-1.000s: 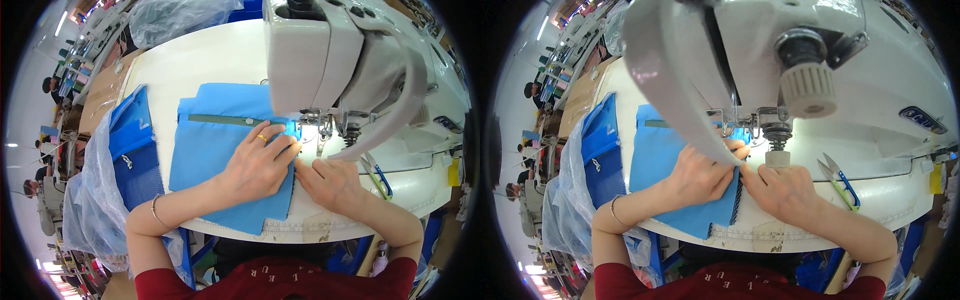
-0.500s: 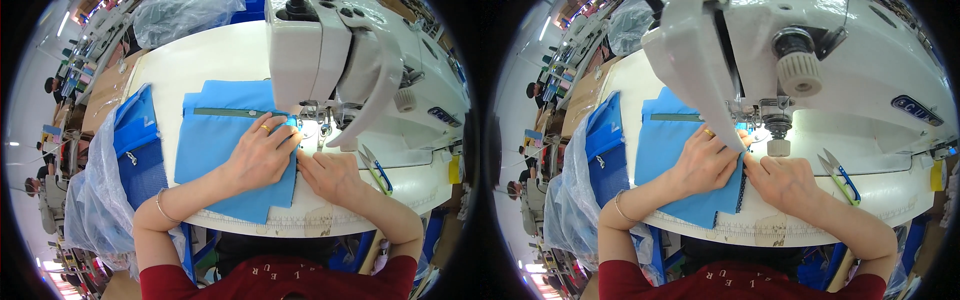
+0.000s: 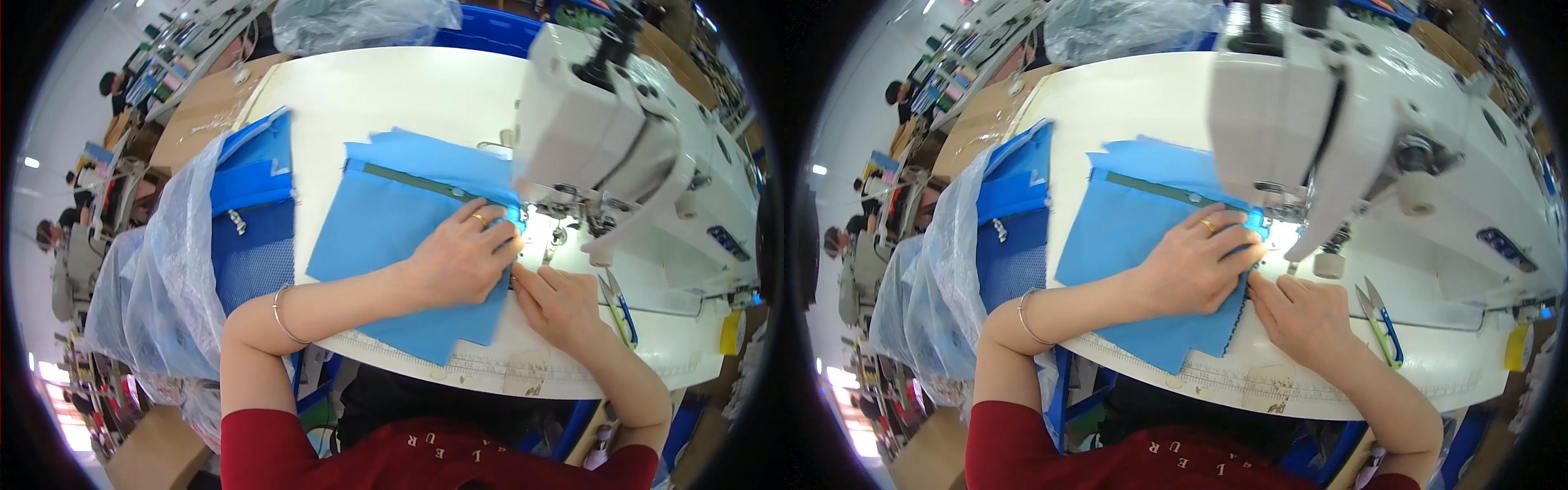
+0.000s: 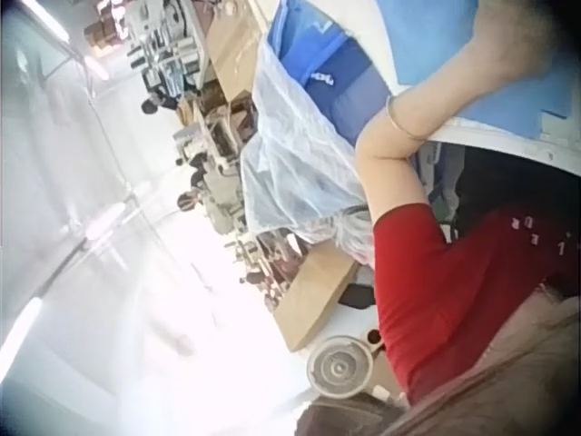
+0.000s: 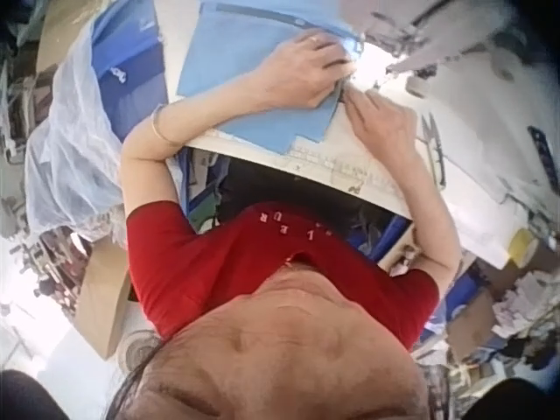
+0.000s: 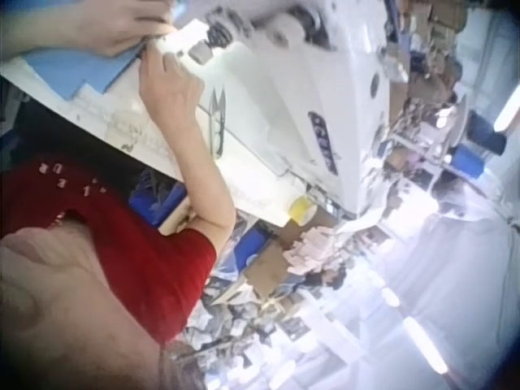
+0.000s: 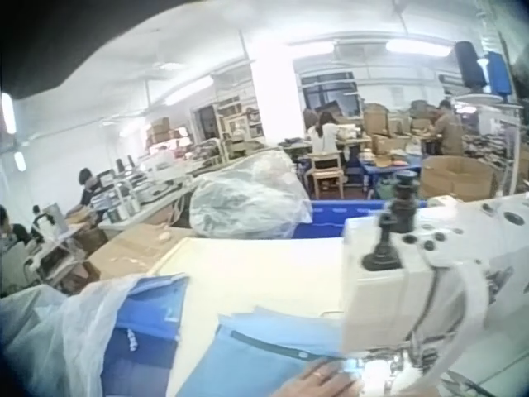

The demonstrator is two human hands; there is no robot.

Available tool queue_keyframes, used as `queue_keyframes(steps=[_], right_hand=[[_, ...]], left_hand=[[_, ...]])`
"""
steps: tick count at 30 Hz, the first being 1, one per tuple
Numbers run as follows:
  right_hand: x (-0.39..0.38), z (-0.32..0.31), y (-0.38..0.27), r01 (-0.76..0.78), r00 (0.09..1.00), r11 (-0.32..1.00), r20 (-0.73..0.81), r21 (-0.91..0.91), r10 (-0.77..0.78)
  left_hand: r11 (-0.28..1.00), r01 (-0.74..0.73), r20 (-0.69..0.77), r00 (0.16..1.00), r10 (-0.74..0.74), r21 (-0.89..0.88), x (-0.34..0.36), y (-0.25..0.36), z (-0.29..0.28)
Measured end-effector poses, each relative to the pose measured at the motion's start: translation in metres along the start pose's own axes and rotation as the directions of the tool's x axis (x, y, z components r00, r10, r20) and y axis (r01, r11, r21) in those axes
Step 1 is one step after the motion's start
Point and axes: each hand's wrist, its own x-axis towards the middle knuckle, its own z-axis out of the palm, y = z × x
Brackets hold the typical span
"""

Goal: Sewing together fabric and mesh pieces using an industrial sewing machine to construct a bag.

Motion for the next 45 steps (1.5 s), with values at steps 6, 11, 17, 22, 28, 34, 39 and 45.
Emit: queue_keyframes(steps=[6,11,17,22,28,34,39,45], right_hand=[[0.002,0.001,0.000,-0.047,0.999,0.997,0.016,0.054,0.046],[0.004,0.002,0.000,-0.083,0.996,0.993,0.019,0.088,0.082],[0.008,-0.001,-0.003,-0.086,0.996,0.992,0.025,0.088,0.084],[0.006,-0.001,-0.004,-0.092,0.996,0.990,0.019,0.103,0.090],[0.005,-0.001,-0.003,-0.138,0.990,0.980,0.026,0.147,0.135],[-0.001,0.003,0.004,-0.117,0.993,0.979,-0.014,0.165,0.121],[-0.002,0.007,0.005,-0.093,0.995,0.980,-0.029,0.175,0.099],[-0.004,0.008,0.005,-0.086,0.993,0.981,-0.060,0.172,0.098]], left_hand=[[0.999,0.019,0.024,1.000,-0.018,-0.037,-0.002,-0.002,-0.002],[1.000,0.012,-0.023,1.000,-0.012,-0.007,-0.003,-0.005,0.002],[0.991,0.121,-0.085,0.989,-0.117,0.048,-0.002,-0.034,-0.006],[0.985,0.149,-0.153,0.979,-0.135,0.082,-0.004,-0.051,-0.008],[0.995,0.069,-0.009,0.997,-0.070,-0.069,-0.020,-0.049,-0.033],[0.861,0.080,0.199,0.980,0.026,-0.503,-0.045,-0.005,-0.067],[0.879,0.260,0.330,0.935,-0.126,-0.400,-0.041,0.025,-0.092],[1.000,-0.013,0.007,1.000,0.013,0.011,-0.018,0.024,-0.103]])
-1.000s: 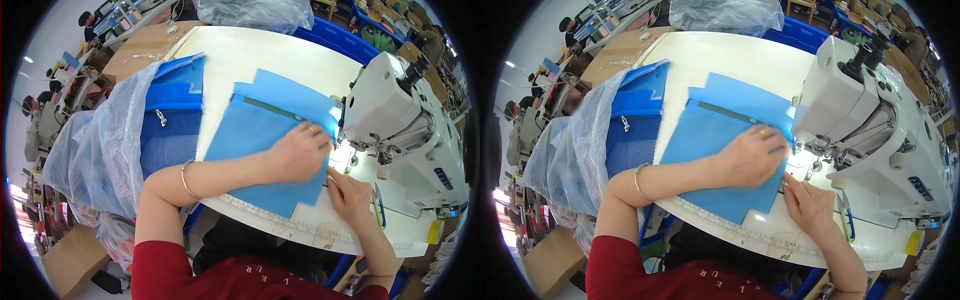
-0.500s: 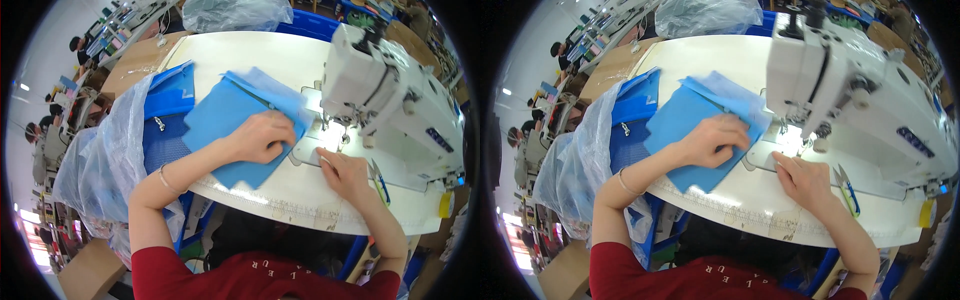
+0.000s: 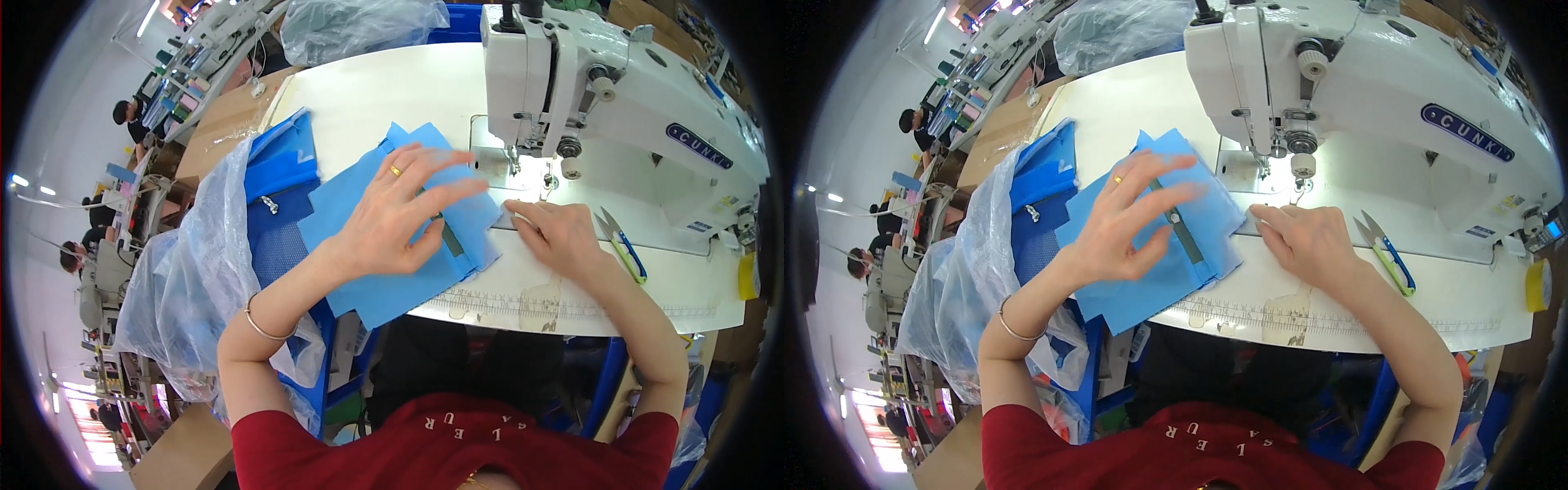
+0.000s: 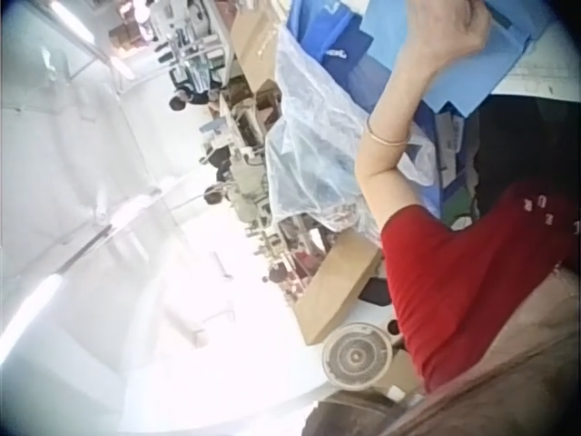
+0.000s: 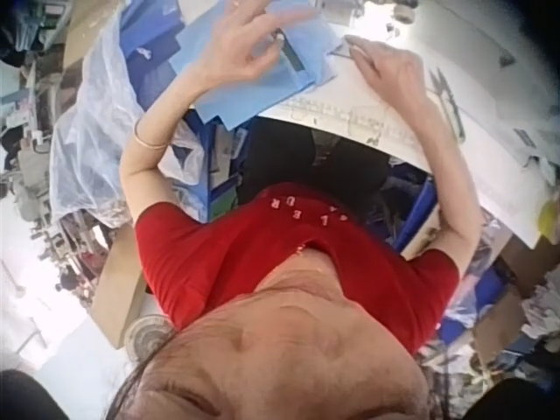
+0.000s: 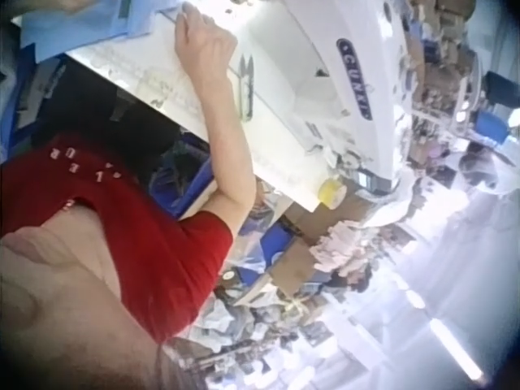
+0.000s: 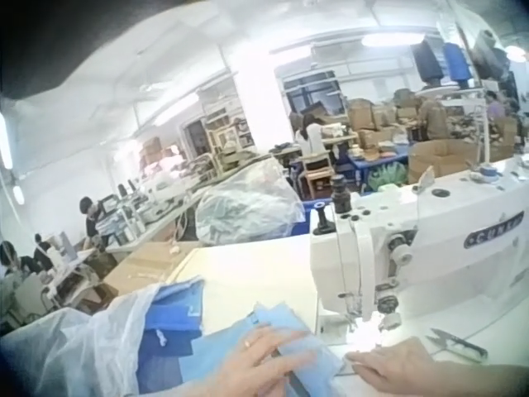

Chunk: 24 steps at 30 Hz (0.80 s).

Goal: Sewing together fabric and mesh pieces using an industrial sewing machine to construct a bag.

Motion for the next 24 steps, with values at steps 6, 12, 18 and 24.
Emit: queue_keyframes(steps=[6,12,18,24], right_hand=[[-0.001,0.000,0.001,-0.004,0.999,0.999,0.040,-0.032,0.006],[0.001,-0.001,0.001,-0.012,0.999,1.000,0.051,-0.021,0.013],[0.002,0.000,0.000,-0.031,0.998,1.000,0.049,-0.006,0.031],[0.003,-0.005,-0.004,-0.012,0.999,1.000,0.049,0.004,0.011]], left_hand=[[0.988,0.155,0.237,0.959,-0.153,0.013,0.004,-0.025,0.021],[0.995,0.095,0.299,0.950,-0.091,0.003,0.008,-0.032,0.045],[0.997,0.064,0.152,0.987,-0.058,-0.041,-0.002,-0.036,0.051],[0.959,0.086,0.000,0.996,-0.089,-0.271,-0.009,-0.040,0.056]])
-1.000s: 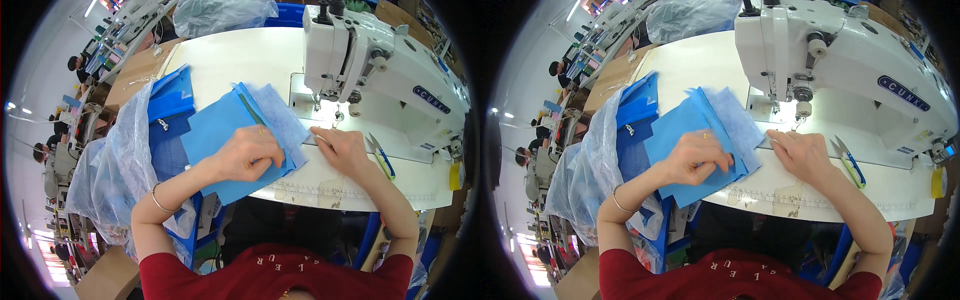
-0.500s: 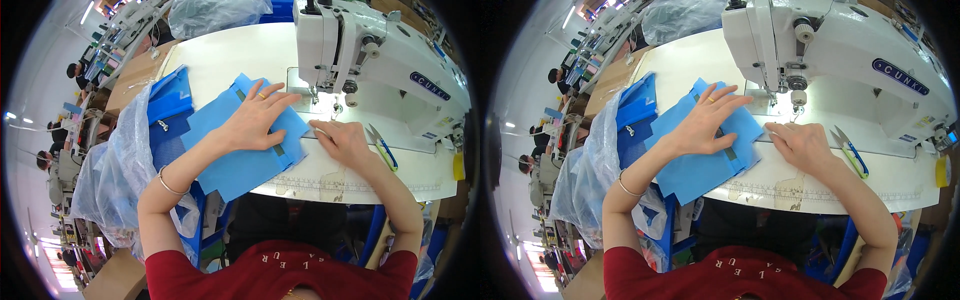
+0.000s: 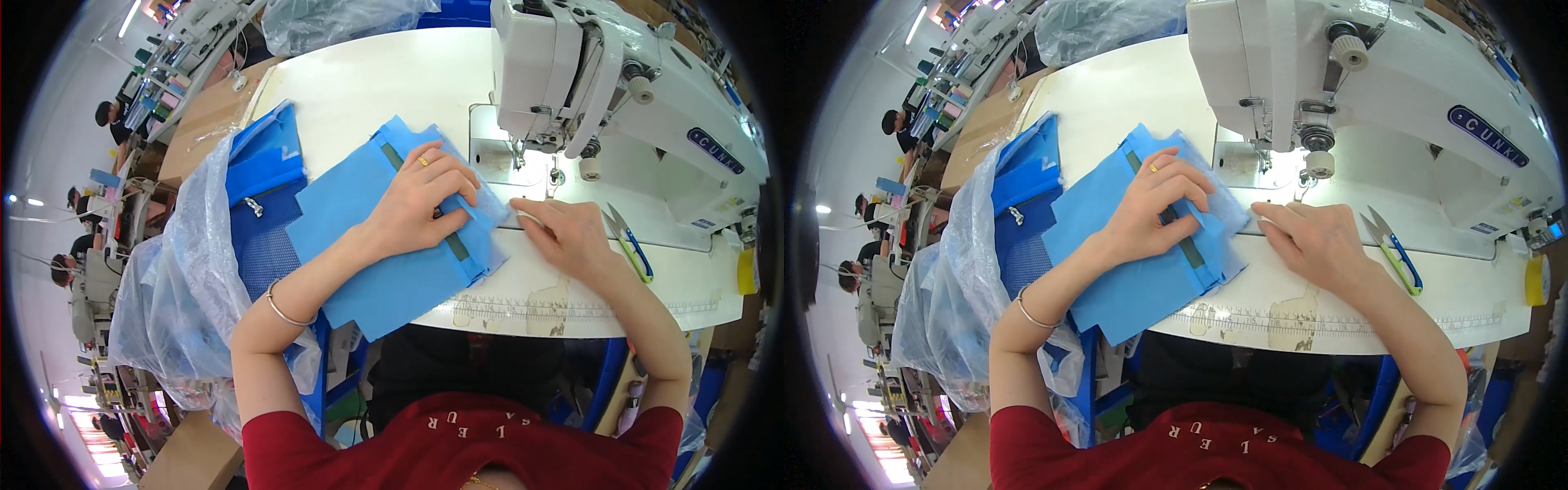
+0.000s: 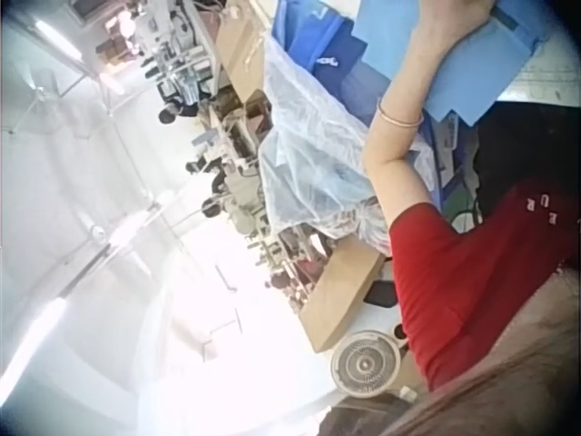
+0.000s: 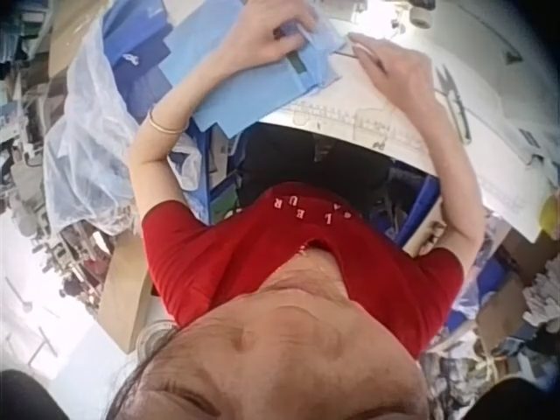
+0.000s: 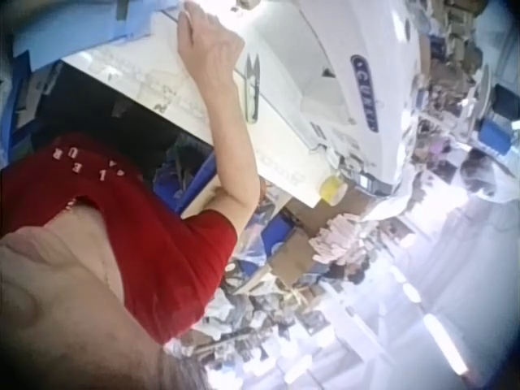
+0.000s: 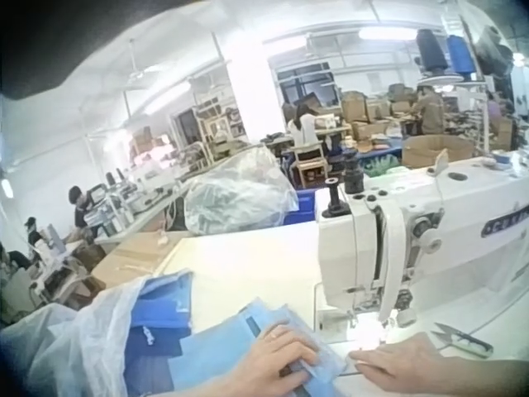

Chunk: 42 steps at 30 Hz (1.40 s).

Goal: Sewing together fabric and mesh pieces using an industrial sewing machine to construct a bag.

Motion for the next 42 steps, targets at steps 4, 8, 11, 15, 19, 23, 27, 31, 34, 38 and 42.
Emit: queue_keyframes(steps=[4,8,11,15,19,23,27,31,34,38,42], right_hand=[[0.004,-0.005,-0.005,0.047,0.990,0.999,-0.134,-0.010,-0.048],[0.012,-0.011,-0.006,0.334,0.886,0.940,-0.315,-0.074,-0.340],[0.011,-0.007,0.001,0.473,0.808,0.869,-0.322,-0.146,-0.494],[0.011,-0.010,0.002,0.437,0.837,0.891,-0.306,-0.126,-0.453],[0.007,-0.019,-0.009,0.603,0.782,0.791,-0.119,-0.101,-0.611],[0.000,-0.012,-0.012,0.628,0.778,0.771,0.096,-0.109,-0.620],[-0.003,-0.010,-0.007,0.581,0.811,0.812,0.118,-0.055,-0.573],[-0.001,-0.010,-0.009,0.568,0.821,0.823,0.084,-0.005,-0.565],[-0.003,-0.005,-0.012,0.553,0.831,0.833,0.083,-0.002,-0.551],[-0.005,-0.002,-0.016,0.368,0.922,0.921,0.079,0.128,-0.379],[-0.006,0.001,-0.020,0.199,0.973,0.961,0.076,0.190,-0.217]], left_hand=[[0.997,-0.033,-0.024,0.999,0.031,-0.074,0.005,0.004,-0.004],[0.988,-0.066,-0.051,0.997,0.059,-0.140,0.009,0.011,-0.008],[0.981,-0.046,-0.053,0.998,0.036,-0.189,0.008,0.011,-0.012],[0.981,-0.041,-0.003,0.999,0.041,-0.191,0.008,0.016,-0.017],[0.979,0.006,0.085,0.996,0.012,-0.203,0.006,0.019,-0.013],[0.975,0.083,0.147,0.988,-0.053,-0.208,0.006,0.019,-0.002],[0.974,0.074,0.089,0.994,-0.056,-0.212,0.011,0.020,0.006],[0.984,0.032,0.038,0.999,-0.025,-0.173,0.016,0.025,0.010],[0.995,-0.019,0.061,0.998,0.025,-0.098,0.018,0.031,0.009],[0.999,0.004,0.036,0.999,-0.005,0.034,0.014,0.046,0.008],[0.989,0.128,-0.012,0.992,-0.128,0.072,0.007,0.056,0.003]])
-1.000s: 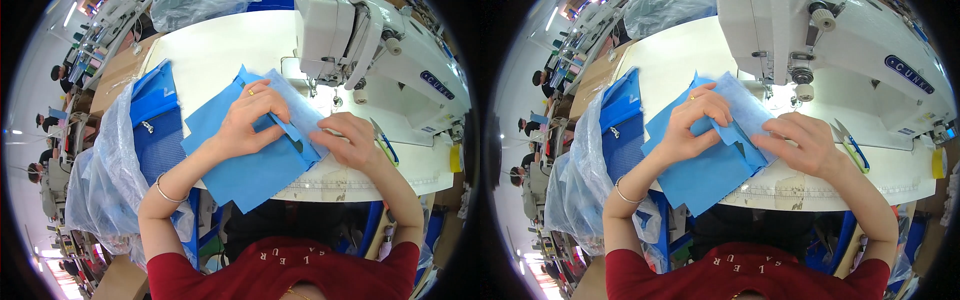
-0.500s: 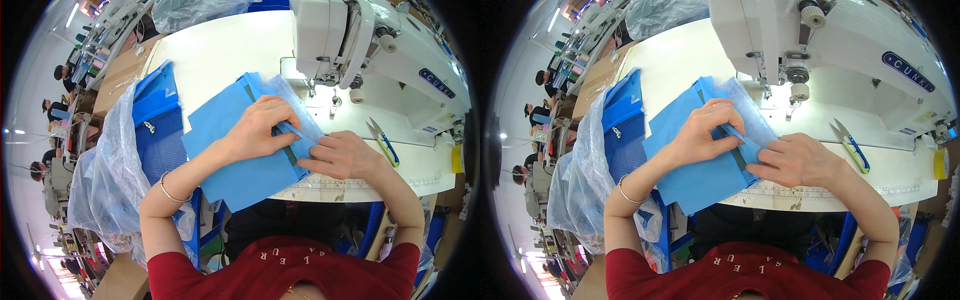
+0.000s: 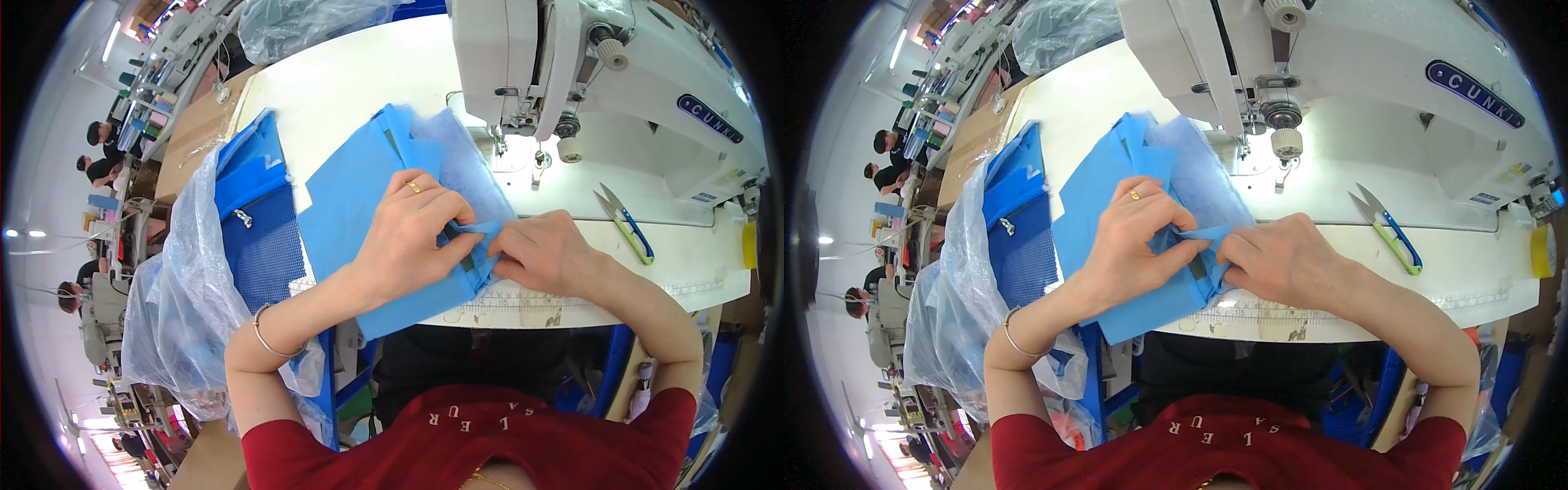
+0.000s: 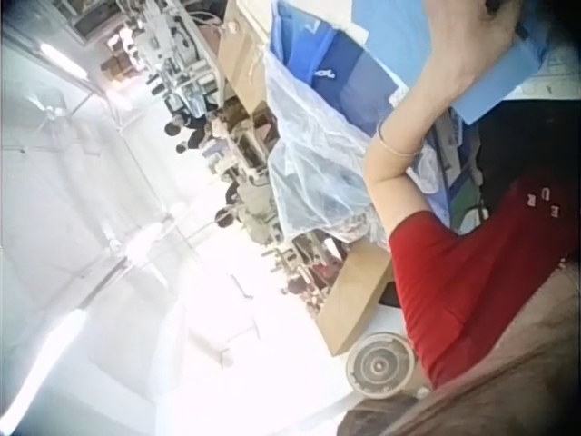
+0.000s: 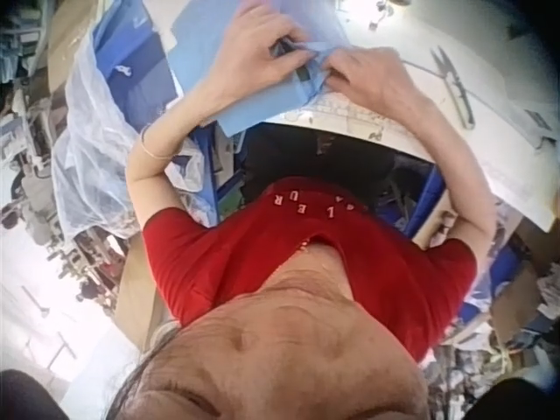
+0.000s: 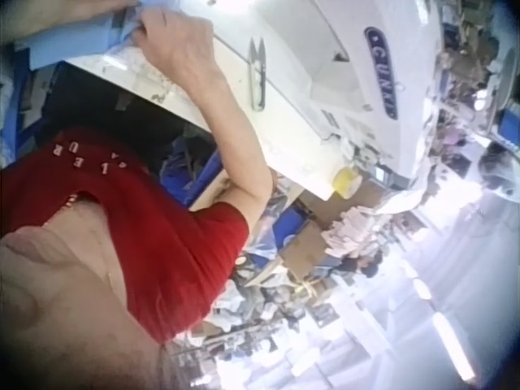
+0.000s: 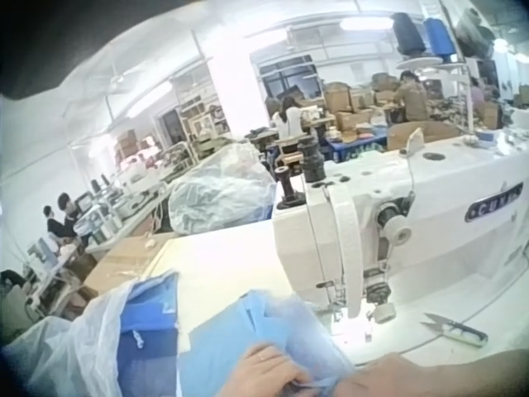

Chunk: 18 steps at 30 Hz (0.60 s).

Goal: Sewing together fabric and mesh pieces using an industrial sewing machine to construct a bag.

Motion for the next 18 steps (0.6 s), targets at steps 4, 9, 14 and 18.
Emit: queue_keyframes(steps=[4,9,14,18], right_hand=[[0.001,-0.002,-0.004,-0.097,0.995,0.995,-0.012,0.005,0.097],[0.001,-0.001,-0.005,-0.225,0.972,0.972,-0.053,0.064,0.228],[0.001,0.001,-0.003,-0.260,0.958,0.957,-0.092,0.132,0.273],[0.001,0.003,-0.003,-0.311,0.938,0.925,-0.086,0.217,0.336]], left_hand=[[0.998,0.068,-0.016,0.998,-0.068,0.000,-0.006,0.009,0.000],[0.996,0.089,-0.055,0.994,-0.089,0.005,-0.010,0.018,0.010],[0.991,0.054,0.011,0.998,-0.056,0.122,-0.006,0.039,0.003],[0.974,0.019,0.036,0.999,-0.027,0.225,-0.012,0.032,0.002]])
